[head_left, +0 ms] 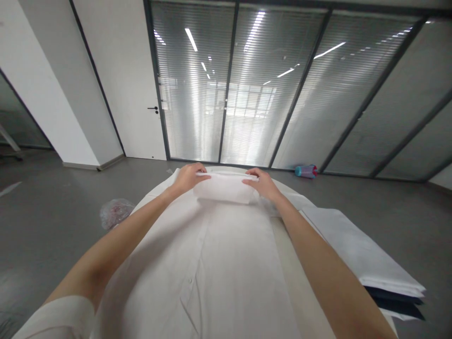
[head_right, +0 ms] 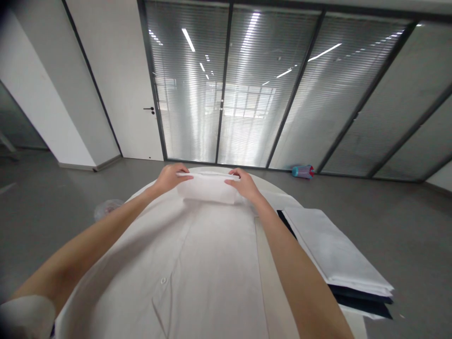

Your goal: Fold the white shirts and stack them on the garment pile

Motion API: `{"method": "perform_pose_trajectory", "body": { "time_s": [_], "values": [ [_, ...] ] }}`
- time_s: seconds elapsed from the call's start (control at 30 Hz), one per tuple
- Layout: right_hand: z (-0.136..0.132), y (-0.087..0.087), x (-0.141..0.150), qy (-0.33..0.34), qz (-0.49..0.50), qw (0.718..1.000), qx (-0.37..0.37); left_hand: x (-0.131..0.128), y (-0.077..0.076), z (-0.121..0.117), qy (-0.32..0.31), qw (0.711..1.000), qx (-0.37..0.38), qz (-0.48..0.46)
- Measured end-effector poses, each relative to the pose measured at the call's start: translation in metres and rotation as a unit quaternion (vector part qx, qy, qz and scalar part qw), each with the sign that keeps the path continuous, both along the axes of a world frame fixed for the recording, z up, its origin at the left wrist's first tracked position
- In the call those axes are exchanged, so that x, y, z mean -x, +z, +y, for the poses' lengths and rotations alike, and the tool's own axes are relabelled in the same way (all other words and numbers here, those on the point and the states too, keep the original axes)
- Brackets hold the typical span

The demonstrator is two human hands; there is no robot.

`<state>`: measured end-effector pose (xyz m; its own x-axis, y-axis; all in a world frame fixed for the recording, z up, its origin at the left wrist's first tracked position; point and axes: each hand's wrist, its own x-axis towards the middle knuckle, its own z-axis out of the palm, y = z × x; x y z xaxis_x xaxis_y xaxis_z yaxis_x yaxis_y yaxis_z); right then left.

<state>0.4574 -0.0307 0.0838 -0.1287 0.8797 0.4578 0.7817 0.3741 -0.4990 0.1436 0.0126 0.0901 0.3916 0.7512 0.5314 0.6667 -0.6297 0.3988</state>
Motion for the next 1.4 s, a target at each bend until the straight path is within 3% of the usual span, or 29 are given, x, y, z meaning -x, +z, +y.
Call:
{"method": "perform_pose_trajectory", "body": {
  "time_s": [0.1, 0.2, 0.27, 0.33, 0.5, 0.63, 0.77, 0.9, 1.03, 1.13, 1.27, 1.4],
  "values": [
    [-0.042, -0.001, -0.003, -0.003, -0.141, 0.989, -0.051, 0.001, -0.015, -0.027, -0.082, 0.99, -0.088, 0.08],
    [-0.085, -0.031, -0.004, 0.032, -0.272, 0.962, 0.003, 0.004, -0.05, -0.052, -0.174, 0.962, -0.066, 0.199],
    [-0.104, -0.05, -0.005, 0.057, -0.291, 0.954, 0.042, 0.005, -0.068, -0.062, -0.224, 0.946, -0.039, 0.23],
    [-0.11, -0.06, -0.003, 0.052, -0.276, 0.959, 0.036, 0.003, -0.073, -0.065, -0.231, 0.949, -0.035, 0.214],
    [-0.086, -0.057, 0.015, 0.028, -0.247, 0.968, -0.009, -0.024, -0.067, -0.053, -0.209, 0.959, -0.068, 0.182],
    [-0.07, -0.071, 0.032, 0.011, -0.261, 0.963, 0.06, -0.044, -0.087, -0.05, -0.196, 0.954, -0.05, 0.22],
    [-0.073, -0.091, 0.029, 0.024, -0.261, 0.961, 0.089, -0.039, -0.105, -0.054, -0.214, 0.953, -0.019, 0.216],
    [-0.067, -0.084, 0.028, 0.023, -0.238, 0.967, 0.091, -0.038, -0.095, -0.04, -0.223, 0.957, 0.064, 0.175],
    [-0.041, -0.068, 0.049, -0.031, -0.213, 0.973, 0.082, -0.058, -0.085, -0.018, -0.125, 0.984, 0.068, 0.105],
    [-0.027, -0.075, 0.063, -0.069, -0.228, 0.969, 0.069, -0.07, -0.094, -0.01, -0.038, 0.989, 0.039, 0.137],
    [-0.028, -0.093, 0.06, -0.078, -0.246, 0.964, 0.064, -0.071, -0.113, -0.01, -0.021, 0.983, -0.004, 0.182],
    [-0.038, -0.094, 0.046, -0.112, -0.244, 0.961, 0.071, -0.065, -0.117, -0.009, 0.016, 0.988, 0.022, 0.153]
  ]
}}
